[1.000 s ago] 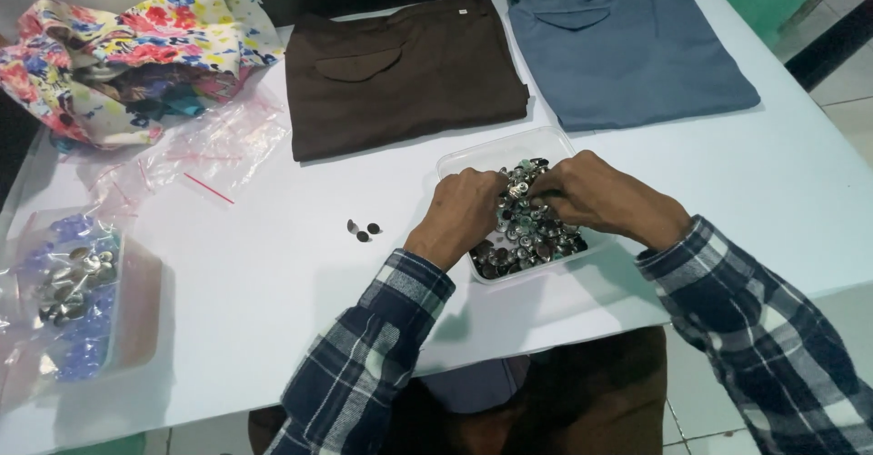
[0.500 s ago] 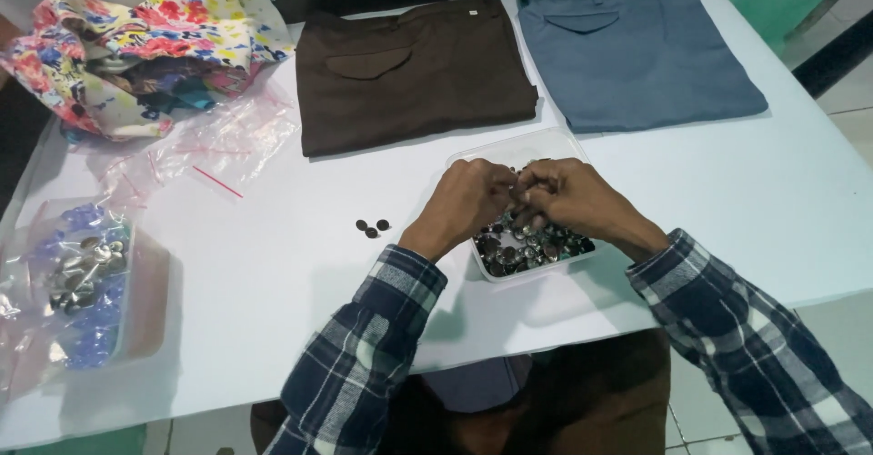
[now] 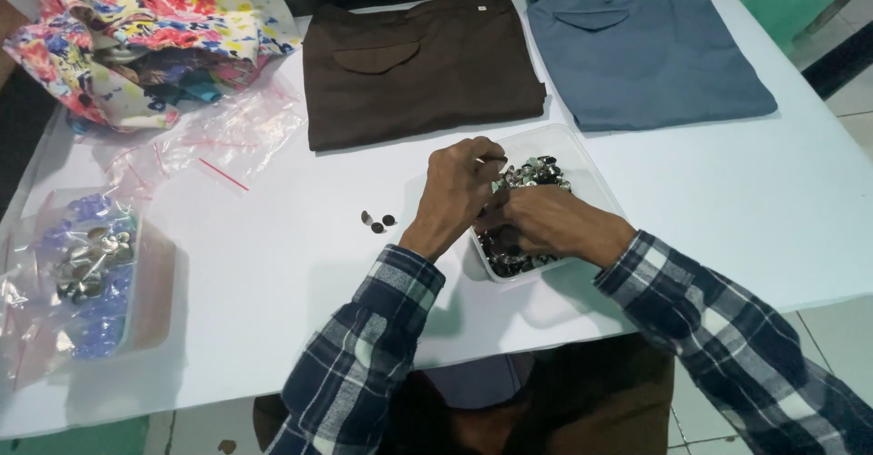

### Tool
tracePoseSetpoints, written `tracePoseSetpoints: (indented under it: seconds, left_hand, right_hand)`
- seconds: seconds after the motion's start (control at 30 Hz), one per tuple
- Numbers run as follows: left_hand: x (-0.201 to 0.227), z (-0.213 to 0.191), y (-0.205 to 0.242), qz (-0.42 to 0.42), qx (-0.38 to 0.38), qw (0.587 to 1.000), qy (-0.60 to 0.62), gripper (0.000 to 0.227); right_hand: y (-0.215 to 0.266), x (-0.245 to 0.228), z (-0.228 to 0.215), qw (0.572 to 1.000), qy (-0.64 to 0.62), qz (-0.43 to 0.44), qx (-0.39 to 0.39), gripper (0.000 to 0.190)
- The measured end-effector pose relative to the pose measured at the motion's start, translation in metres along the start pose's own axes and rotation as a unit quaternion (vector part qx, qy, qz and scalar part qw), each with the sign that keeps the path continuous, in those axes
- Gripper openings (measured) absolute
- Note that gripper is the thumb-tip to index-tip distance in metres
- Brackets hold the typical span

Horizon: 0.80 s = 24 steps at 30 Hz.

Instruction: Sorting small black buttons from a plastic container onto a table for inspection or assembly preparation.

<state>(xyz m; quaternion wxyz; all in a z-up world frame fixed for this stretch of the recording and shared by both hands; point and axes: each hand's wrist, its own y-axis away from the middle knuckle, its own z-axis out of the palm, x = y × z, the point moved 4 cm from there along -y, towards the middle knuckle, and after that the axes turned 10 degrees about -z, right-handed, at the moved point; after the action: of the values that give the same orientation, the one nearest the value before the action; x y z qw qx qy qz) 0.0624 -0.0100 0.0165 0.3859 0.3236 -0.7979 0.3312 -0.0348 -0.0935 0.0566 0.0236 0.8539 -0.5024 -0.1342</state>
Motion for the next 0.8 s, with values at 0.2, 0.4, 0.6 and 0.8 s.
tracePoseSetpoints:
  seconds: [0.2, 0.4, 0.6, 0.8]
  left_hand:
    - [-0.006, 0.002, -0.001, -0.022, -0.015, 0.998, 0.054, 0.018]
    - [-0.002, 0.003, 0.004, -0.027, 0.007, 0.997, 0.071, 0.019]
    - [0.005, 0.012, 0.006, 0.034, 0.050, 0.997, -0.054, 0.016]
    - [0.003, 0.016, 0.002, 0.055, 0.032, 0.997, -0.032, 0.014]
  right_hand:
    - [0.007, 0.009, -0.003, 0.997, 0.039, 0.051, -0.052, 0.025]
    - [0.004, -0.005, -0.004, 0.998, -0.043, 0.035, -0.035, 0.025]
    - [0.022, 0.027, 0.026, 0.988, -0.056, 0.143, 0.013, 0.020]
    - [0.037, 0.023, 0.006, 0.946, -0.212, 0.222, 0.107, 0.030]
